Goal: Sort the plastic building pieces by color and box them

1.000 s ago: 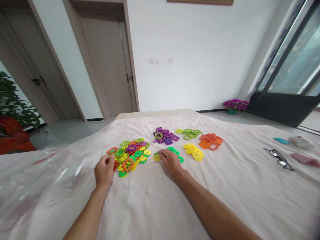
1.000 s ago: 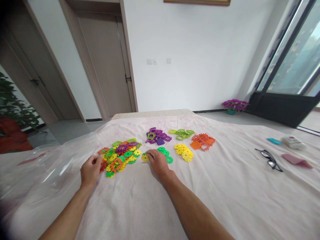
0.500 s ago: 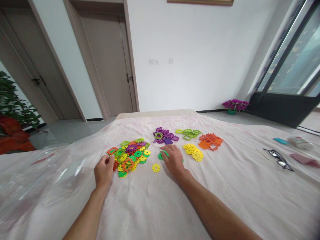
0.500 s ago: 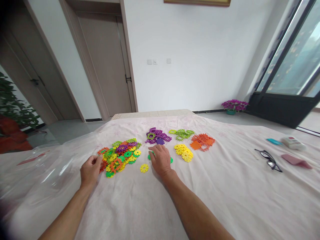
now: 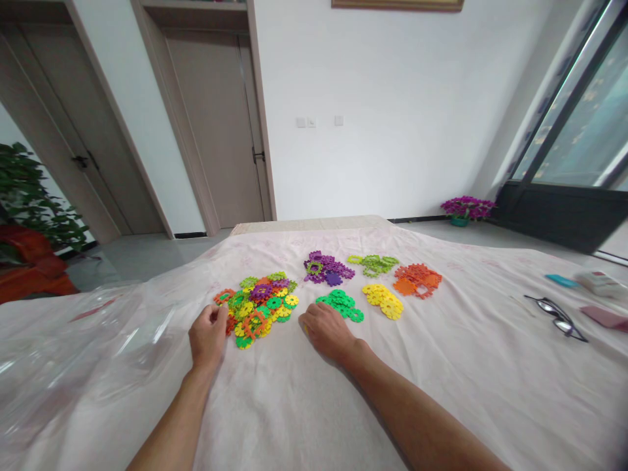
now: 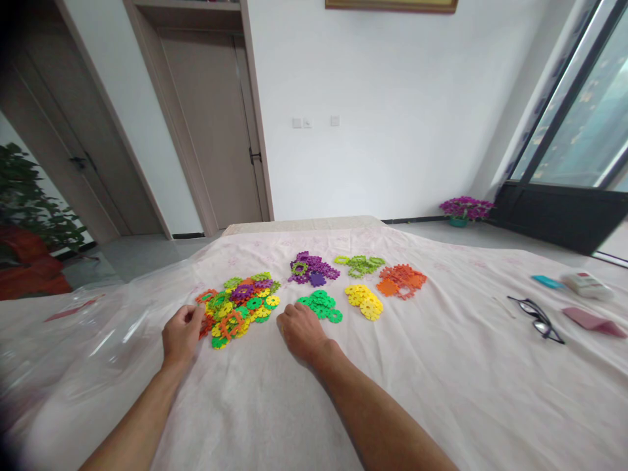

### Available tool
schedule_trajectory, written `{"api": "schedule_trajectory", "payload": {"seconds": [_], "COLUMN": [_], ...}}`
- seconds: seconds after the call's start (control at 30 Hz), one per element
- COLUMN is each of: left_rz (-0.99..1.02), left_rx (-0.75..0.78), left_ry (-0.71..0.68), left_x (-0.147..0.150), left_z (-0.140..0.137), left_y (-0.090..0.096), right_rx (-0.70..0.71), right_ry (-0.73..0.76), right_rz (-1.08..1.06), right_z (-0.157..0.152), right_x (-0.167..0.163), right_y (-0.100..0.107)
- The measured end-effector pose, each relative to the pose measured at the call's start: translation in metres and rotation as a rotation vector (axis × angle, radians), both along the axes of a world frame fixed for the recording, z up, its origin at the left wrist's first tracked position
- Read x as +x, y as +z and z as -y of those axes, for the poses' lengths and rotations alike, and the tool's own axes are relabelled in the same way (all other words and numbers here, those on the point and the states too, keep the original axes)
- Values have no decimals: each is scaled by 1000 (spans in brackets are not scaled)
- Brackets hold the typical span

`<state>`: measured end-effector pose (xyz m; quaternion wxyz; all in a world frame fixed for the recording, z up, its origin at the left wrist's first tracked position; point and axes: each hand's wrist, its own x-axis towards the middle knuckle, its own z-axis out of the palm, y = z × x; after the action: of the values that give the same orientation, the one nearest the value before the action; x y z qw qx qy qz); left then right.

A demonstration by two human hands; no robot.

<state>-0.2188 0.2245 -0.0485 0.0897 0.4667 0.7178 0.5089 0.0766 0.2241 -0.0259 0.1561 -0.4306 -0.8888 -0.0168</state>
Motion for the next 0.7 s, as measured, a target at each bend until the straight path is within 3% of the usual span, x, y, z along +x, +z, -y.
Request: {"api": "schedule_trajectory", "payload": {"seconds": [0.23, 0.4, 0.57, 0.7], "left_rz": [-7, -59, -197, -270], "left_rx": [0, -94, -148, -210], "left_ry": [28, 77, 63, 16], "left_x": [3, -1, -5, -7], "left_z": [4, 2, -3, -6], "left_y": [5, 5, -1, -5], "right_rx": [-21, -21, -37, 95], "right_ry": [-24, -58, -185, -322], "right_rz": [33, 64, -152, -407], "right_z": [5, 3, -12, -30], "right_x": [-1, -6, 10, 41], "right_y": [8, 4, -4, -2]}}
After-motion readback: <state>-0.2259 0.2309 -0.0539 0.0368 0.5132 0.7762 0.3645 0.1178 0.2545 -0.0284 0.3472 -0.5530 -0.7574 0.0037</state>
